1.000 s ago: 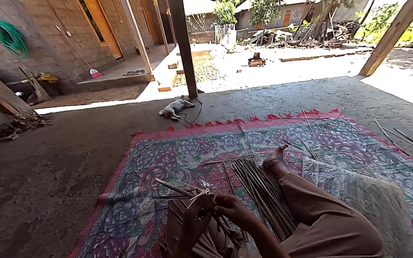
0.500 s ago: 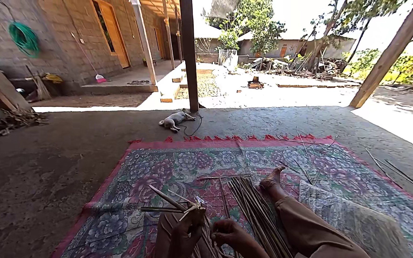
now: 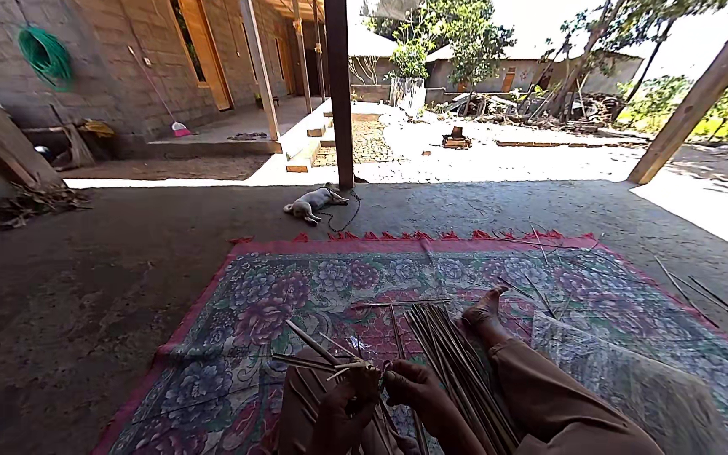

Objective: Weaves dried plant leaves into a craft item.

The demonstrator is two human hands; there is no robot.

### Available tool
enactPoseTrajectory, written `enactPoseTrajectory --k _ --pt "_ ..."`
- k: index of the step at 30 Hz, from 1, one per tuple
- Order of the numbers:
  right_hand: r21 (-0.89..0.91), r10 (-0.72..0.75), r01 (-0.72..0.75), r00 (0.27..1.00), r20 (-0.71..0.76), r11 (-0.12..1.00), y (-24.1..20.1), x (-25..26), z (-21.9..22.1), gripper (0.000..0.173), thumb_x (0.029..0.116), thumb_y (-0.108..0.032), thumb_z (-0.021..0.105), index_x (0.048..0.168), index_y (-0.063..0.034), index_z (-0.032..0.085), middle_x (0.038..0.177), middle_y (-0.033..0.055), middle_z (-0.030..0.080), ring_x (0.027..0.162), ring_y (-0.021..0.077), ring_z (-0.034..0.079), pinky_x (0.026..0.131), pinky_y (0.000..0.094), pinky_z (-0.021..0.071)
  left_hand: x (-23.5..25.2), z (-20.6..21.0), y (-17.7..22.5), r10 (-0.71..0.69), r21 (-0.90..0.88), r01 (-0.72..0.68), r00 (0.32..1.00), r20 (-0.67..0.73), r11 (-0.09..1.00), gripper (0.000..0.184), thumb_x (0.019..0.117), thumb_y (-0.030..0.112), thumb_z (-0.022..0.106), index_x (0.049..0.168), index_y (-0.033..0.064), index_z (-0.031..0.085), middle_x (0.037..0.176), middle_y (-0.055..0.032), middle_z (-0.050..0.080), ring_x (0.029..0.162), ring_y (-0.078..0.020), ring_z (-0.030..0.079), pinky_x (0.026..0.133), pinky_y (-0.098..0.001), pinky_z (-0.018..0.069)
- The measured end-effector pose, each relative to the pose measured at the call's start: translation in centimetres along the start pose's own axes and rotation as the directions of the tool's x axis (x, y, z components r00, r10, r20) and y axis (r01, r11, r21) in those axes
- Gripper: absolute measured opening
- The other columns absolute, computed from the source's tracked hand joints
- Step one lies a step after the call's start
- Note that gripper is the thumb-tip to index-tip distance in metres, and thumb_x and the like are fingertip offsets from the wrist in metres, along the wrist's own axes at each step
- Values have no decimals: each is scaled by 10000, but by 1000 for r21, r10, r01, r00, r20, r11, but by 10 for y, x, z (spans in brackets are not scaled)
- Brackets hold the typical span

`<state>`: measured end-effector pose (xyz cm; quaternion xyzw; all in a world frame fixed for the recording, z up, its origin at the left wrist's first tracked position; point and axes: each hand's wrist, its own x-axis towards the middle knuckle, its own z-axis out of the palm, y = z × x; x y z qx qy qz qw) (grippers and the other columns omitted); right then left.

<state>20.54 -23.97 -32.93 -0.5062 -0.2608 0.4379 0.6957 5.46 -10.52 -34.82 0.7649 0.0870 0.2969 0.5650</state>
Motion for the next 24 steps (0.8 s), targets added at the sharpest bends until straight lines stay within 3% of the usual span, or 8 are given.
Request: enactPoseTrajectory --k 5,10,14,24 --pt "82 17 -18 1000 16 996 -2 -1 2 125 1014 -76 548 980 -49 666 796 -1 686 709 101 677 737 310 607 2 2 4 -47 -103 47 999 4 994 155 841 -34 712 995 -39 724 989 -56 728 864 -61 717 786 -234 622" --pt "-25 -14 15 999 44 1000 -3 -2 10 100 983 -47 597 999 -34 695 827 -10 714 745 85 692 751 288 605 1 1 8 -129 -143 127 992 -7 981 137 852 -36 700 989 -27 708 931 -28 732 819 -52 714 762 -229 617" --pt "-103 -105 110 993 60 988 2 -1 9 81 944 -3 638 946 -35 712 809 -42 710 727 33 658 725 233 568 -1 2 6 -168 -142 163 986 -22 976 139 859 -19 704 998 -20 705 912 -28 746 819 -64 722 765 -238 616" --pt "-363 -319 323 945 72 874 7 -3 13 96 943 -67 670 983 -1 726 857 -32 704 760 -20 625 730 182 539 4 10 13 -213 -179 184 963 -163 967 147 843 -58 700 986 -28 692 867 -26 748 784 -58 718 751 -226 609"
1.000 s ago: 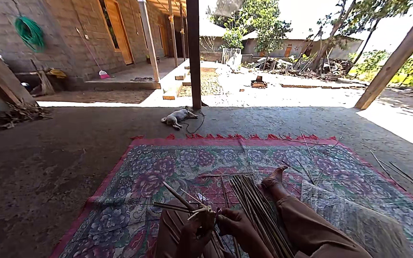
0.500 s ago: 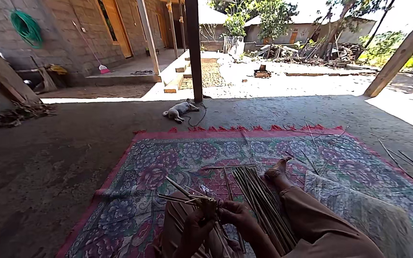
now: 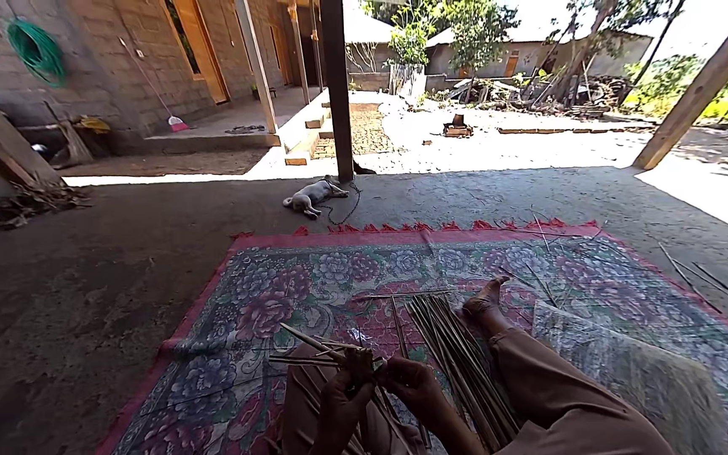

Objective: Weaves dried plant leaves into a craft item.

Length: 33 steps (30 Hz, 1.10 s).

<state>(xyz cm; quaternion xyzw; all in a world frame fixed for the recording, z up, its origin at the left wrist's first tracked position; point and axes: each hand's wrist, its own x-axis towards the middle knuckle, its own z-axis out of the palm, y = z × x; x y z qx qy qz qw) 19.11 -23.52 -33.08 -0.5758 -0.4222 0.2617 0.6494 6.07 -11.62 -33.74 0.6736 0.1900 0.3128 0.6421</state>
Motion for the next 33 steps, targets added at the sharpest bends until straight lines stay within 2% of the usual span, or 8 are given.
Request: enactPoseTrajectory --k 3,7,12,15,19,23,29,33 --pt "-148 -36 34 999 -12 988 -2 0 3 161 921 -138 708 1013 -9 734 893 11 685 759 10 613 706 193 532 0 3 2 34 4 -34 998 -53 999 166 829 -62 696 992 -35 683 872 -17 740 789 -43 713 747 -221 610" --pt "-177 81 -82 997 -16 981 -6 2 5 188 937 -149 684 1076 -24 701 851 9 692 718 40 628 690 234 541 1 5 -2 92 16 -91 992 -92 996 169 823 -70 727 988 -44 705 903 -33 753 808 -46 721 757 -223 615" --pt "269 210 -190 977 -47 944 -5 1 13 176 911 -7 656 1083 -15 617 807 12 704 696 102 685 701 304 605 1 0 -7 213 -26 -213 977 -6 977 194 859 -70 677 1052 -62 696 1011 -43 745 899 -63 726 831 -241 620" --pt "384 266 -228 963 -47 895 -3 2 16 203 914 17 637 1107 -18 584 844 42 710 718 143 697 710 356 615 2 -2 -7 208 -137 -205 978 7 969 239 875 -75 663 1112 -46 677 1056 -30 746 955 -90 720 876 -273 609" --pt "318 186 -151 979 -82 936 4 2 29 340 881 54 649 1198 6 536 889 31 704 777 116 697 754 321 609 3 2 -7 244 -97 -249 968 -59 964 248 865 -93 690 1110 -53 694 1076 -6 746 993 -48 706 917 -242 588" --pt "440 190 -129 977 -96 889 10 3 31 289 860 48 673 1127 -13 582 910 36 714 802 119 704 757 317 611 2 4 -1 218 -136 -223 975 -52 965 255 871 -86 691 1119 -30 704 1081 13 745 1016 -41 696 947 -242 573" --pt "450 172 -112 980 -96 886 12 3 29 282 807 61 682 1061 -46 620 887 1 713 804 78 682 753 279 584 4 6 -13 217 -125 -230 970 -108 965 189 827 -53 744 1004 13 739 973 28 759 916 -37 711 863 -238 595" --pt "249 85 -52 989 -122 967 20 3 29 168 895 -27 685 1062 -4 678 880 -8 713 809 49 676 776 251 581 4 6 -7 202 -102 -218 969 -143 971 246 819 -93 732 1056 -29 713 998 22 751 943 -25 700 885 -222 584"
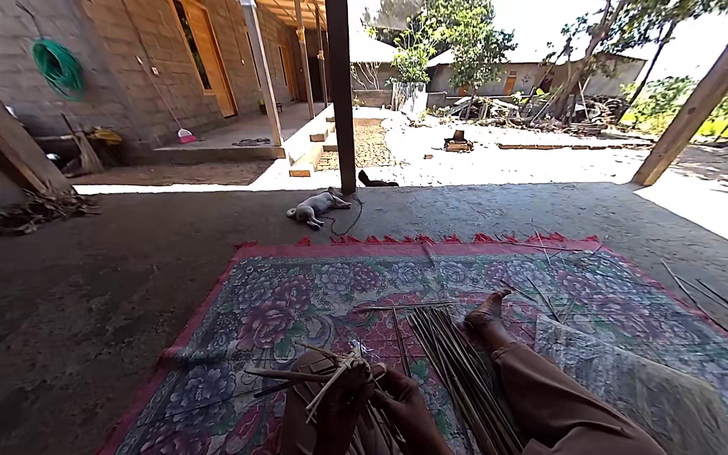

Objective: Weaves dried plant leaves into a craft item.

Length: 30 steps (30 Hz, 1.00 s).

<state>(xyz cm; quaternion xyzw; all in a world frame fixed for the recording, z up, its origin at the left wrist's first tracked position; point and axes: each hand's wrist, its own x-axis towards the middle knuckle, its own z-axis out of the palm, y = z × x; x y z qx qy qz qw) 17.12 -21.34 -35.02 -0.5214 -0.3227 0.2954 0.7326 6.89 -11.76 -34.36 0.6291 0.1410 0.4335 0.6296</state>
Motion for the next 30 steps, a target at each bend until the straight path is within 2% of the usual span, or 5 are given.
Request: enactPoseTrajectory --k 6,12,15,20,30 --pt "11 -28 29 998 -52 1000 4 -2 7 86 929 -85 692 946 -7 724 876 8 694 798 44 645 764 222 557 1 0 2 -11 -26 11 1000 -11 1000 244 819 -100 727 1046 -10 722 999 25 754 949 -29 702 888 -226 584" --pt "5 -71 71 997 -7 997 3 -2 3 306 885 -36 700 1171 1 599 949 20 700 844 76 676 786 264 582 0 -4 -4 -6 -62 4 1000 -28 998 217 849 -61 726 1053 14 731 1005 24 756 950 -45 707 888 -238 589" --pt "-73 -94 96 995 33 993 -19 1 -10 265 978 -109 602 1209 19 625 1018 11 705 909 72 669 860 282 565 5 -8 6 -41 -38 42 999 9 998 195 907 -34 674 1098 -13 708 1029 10 745 973 -52 700 912 -251 581" --pt "-115 -50 53 998 36 992 -62 0 -5 119 968 -43 600 1029 -2 694 898 -35 695 825 19 645 802 235 557 11 -5 43 -181 9 183 968 173 983 160 962 -1 624 1109 -37 677 1019 -1 733 963 -58 692 897 -268 580" --pt "-153 57 -44 995 86 987 -80 -4 0 103 989 -72 614 1056 -39 686 881 -14 679 741 25 606 726 227 539 12 1 62 -483 -395 462 874 52 794 168 1023 89 585 1118 127 718 1003 -12 738 863 -89 706 783 -265 604"
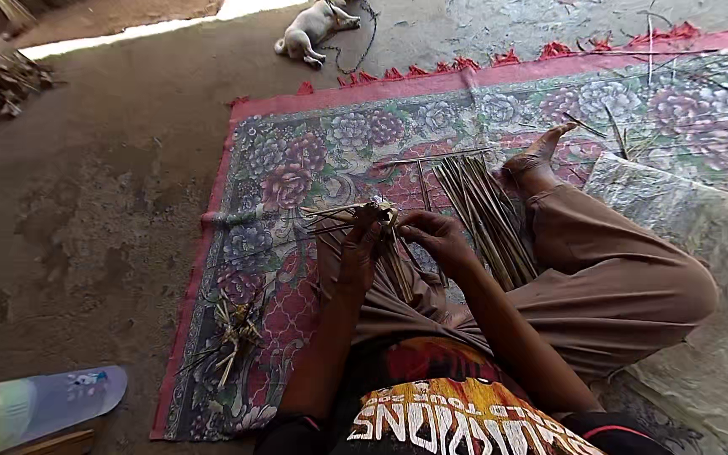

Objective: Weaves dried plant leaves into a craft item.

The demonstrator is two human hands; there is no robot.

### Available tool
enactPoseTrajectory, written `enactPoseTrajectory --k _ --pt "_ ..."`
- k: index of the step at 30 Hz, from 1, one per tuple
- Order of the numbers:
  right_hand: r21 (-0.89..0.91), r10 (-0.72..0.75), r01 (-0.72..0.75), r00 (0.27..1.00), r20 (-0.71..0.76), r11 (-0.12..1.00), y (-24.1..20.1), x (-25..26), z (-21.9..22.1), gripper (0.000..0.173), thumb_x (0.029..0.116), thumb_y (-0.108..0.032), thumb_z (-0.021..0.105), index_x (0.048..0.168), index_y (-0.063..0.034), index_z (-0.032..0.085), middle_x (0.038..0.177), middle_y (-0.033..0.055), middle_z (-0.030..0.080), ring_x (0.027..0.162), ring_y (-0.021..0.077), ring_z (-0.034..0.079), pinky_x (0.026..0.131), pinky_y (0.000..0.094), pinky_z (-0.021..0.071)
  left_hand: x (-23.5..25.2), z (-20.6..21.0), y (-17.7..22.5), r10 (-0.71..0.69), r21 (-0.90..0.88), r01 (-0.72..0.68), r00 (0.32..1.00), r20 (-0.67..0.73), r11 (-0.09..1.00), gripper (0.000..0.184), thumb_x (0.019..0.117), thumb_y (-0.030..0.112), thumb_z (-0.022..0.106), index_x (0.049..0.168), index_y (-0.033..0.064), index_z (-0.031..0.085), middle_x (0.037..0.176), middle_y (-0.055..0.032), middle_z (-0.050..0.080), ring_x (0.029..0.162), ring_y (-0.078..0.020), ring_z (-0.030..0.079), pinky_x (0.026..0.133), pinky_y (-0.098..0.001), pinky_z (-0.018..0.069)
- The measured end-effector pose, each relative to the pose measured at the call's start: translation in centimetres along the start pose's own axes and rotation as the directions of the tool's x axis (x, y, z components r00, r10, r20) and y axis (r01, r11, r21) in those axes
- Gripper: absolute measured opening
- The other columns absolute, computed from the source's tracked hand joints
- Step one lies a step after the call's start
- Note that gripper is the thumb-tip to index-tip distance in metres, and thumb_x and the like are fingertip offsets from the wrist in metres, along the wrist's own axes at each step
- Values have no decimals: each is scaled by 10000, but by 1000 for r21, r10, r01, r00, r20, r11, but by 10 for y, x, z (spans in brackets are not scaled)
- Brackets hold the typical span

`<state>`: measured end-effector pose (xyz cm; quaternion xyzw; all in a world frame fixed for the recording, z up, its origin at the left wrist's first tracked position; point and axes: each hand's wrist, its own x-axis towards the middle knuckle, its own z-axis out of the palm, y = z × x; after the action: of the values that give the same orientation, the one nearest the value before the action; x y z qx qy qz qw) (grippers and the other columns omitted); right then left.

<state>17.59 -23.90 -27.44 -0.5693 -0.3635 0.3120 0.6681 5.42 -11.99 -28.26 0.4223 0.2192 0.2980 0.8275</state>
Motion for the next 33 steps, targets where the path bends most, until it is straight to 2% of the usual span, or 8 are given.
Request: enactPoseTrajectory --k 7,11,15,18,20,27,30,33 --pt "92 91 -89 996 -19 992 11 3 9 180 876 9 723 1054 -13 712 849 -8 699 747 36 634 730 246 561 -1 0 -17 250 121 -254 967 44 960 155 979 70 639 1061 147 746 1000 39 739 905 -53 688 828 -265 584" --pt "222 72 -52 994 -82 974 18 0 22 148 872 24 696 1003 -44 711 834 -17 692 753 45 644 727 255 572 3 -8 -24 387 187 -419 903 186 889 162 881 253 799 1041 247 773 1049 102 741 968 -18 680 852 -246 581" --pt "28 44 -47 996 80 999 14 -3 20 57 895 -48 693 847 -63 666 729 -48 622 682 19 580 674 226 517 8 -17 -23 375 208 -393 919 124 896 177 835 186 810 977 246 721 911 120 715 830 -5 665 758 -240 576" --pt "-154 100 -45 923 372 987 10 -1 5 132 914 -126 699 806 -70 648 704 -82 579 664 -19 532 658 191 462 14 -34 -22 350 171 -369 927 130 913 313 788 365 866 1047 290 707 973 142 711 888 3 663 805 -242 574" --pt "-166 112 -41 889 444 985 9 -1 -1 141 933 -160 703 836 -70 654 723 -91 577 678 -32 526 668 171 455 15 -38 -21 321 142 -340 936 142 930 407 740 400 893 1071 282 687 996 128 715 913 -10 674 796 -243 578" --pt "100 98 -152 906 411 983 18 -1 0 210 971 -148 652 1139 -22 651 1004 23 717 939 84 677 910 295 559 13 -32 -24 253 64 -265 956 149 962 331 713 363 920 970 260 739 885 94 722 787 -16 675 715 -237 589" --pt "161 151 -208 939 308 965 17 0 1 122 987 -164 619 997 -69 694 913 -4 706 871 80 672 852 286 570 10 -28 -25 264 65 -277 950 168 959 368 688 405 920 988 293 738 916 124 735 819 4 685 746 -226 593" --pt "189 151 -202 956 253 961 23 0 4 81 935 -39 668 860 -71 666 790 -19 683 752 54 646 770 258 559 8 -22 -25 272 47 -281 952 142 959 353 686 324 933 979 262 744 917 114 740 830 3 688 769 -224 590"
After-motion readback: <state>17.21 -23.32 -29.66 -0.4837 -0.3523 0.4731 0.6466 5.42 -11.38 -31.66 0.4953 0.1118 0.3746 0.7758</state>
